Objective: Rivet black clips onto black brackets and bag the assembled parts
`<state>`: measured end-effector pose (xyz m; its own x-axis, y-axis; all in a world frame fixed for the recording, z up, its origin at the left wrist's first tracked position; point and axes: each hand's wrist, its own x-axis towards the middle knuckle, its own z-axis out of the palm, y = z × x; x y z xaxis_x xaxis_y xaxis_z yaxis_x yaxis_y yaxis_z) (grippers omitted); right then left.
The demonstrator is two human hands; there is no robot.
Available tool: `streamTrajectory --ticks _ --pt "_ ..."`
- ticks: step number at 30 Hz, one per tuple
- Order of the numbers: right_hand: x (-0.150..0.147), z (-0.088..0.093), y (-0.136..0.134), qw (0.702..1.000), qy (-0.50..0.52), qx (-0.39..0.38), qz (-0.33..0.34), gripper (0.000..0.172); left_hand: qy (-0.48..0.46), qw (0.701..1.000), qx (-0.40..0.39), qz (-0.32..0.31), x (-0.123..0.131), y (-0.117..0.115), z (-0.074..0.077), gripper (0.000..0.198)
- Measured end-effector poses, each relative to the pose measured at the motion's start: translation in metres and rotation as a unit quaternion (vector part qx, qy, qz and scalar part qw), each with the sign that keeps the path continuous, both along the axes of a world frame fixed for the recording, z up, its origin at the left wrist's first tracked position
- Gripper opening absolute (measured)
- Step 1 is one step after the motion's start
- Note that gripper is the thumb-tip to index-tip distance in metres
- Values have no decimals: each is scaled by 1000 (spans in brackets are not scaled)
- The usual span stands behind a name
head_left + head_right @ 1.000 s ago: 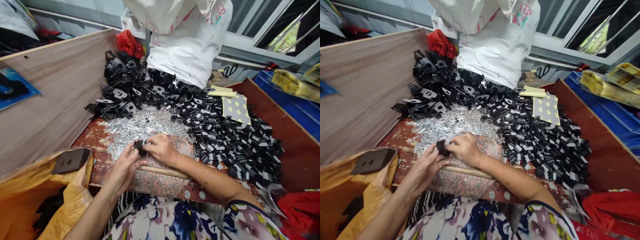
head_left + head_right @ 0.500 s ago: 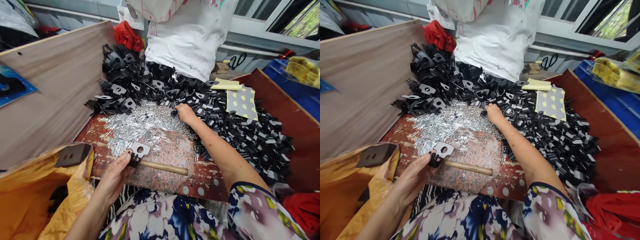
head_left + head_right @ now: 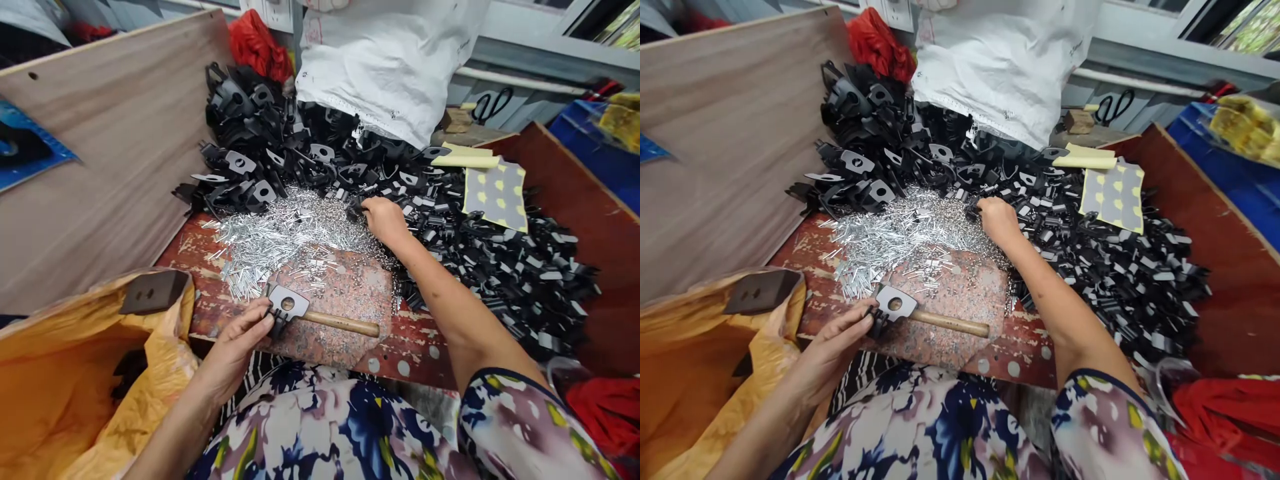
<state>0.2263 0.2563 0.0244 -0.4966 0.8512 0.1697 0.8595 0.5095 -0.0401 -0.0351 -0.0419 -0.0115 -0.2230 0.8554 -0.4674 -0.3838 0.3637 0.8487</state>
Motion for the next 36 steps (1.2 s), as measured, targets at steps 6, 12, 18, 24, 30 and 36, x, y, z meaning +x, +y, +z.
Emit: streamTrajectory --ticks 6,12,18,24,30,36 --pt "43 -15 -75 991 101 -84 33 38 2 1000 -19 -13 2 3 5 34" --pt "58 -35 -115 996 68 -58 -13 35 -39 999 -25 -27 14 8 8 34" --pt "50 -41 -123 998 36 -29 41 35 -52 998 -16 -34 20 9 15 33" --pt "35 -31 -128 994 108 5 -14 35 -13 995 18 -95 37 19 25 25" --pt "-17 -4 -188 923 364 -69 101 28 -94 988 54 -114 59 28 31 24" --pt "-39 -20 -216 903 408 -83 106 38 -117 983 80 -118 61 25 30 23"
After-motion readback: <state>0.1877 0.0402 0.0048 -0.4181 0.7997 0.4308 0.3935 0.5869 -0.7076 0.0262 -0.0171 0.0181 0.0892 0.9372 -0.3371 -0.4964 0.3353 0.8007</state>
